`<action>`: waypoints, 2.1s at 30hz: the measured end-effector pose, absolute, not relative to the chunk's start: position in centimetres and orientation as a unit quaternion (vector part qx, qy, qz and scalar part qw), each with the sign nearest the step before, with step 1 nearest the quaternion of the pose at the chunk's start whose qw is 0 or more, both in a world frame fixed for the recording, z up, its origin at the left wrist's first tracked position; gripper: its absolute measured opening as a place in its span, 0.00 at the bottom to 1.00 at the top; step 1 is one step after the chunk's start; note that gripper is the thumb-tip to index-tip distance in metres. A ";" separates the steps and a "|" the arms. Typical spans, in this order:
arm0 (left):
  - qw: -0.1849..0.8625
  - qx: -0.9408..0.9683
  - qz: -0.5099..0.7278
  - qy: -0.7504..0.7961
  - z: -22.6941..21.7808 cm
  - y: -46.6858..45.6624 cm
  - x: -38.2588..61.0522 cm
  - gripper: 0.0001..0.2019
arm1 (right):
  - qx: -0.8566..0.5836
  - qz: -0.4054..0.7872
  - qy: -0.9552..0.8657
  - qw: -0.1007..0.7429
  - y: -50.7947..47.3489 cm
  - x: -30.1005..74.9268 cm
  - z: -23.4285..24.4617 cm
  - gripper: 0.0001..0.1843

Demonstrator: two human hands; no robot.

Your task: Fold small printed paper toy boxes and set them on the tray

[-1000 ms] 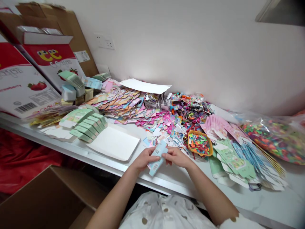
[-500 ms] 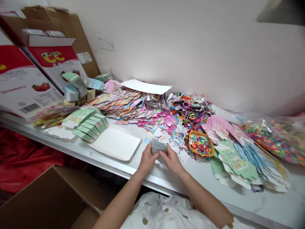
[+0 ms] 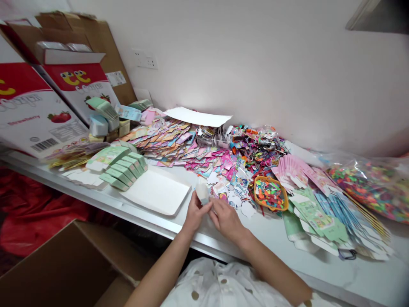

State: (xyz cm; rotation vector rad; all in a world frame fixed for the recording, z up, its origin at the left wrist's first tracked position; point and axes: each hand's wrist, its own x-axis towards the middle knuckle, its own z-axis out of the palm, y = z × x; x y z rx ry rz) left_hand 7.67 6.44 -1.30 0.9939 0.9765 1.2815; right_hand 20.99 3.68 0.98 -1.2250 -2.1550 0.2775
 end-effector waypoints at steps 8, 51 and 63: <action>0.623 0.389 0.550 0.398 -1.8 6.8 7.2 0.24 | -0.490 0.311 -0.743 0.334 5.0 21.9 2.3 0.28; 0.620 0.348 0.541 0.448 -1.5 4.4 4.9 0.19 | -0.401 0.672 -0.506 0.362 4.9 21.6 -0.4 0.30; 0.518 0.444 0.546 0.486 -0.6 5.2 4.1 0.13 | -0.483 0.487 -0.635 0.356 6.0 21.6 0.6 0.19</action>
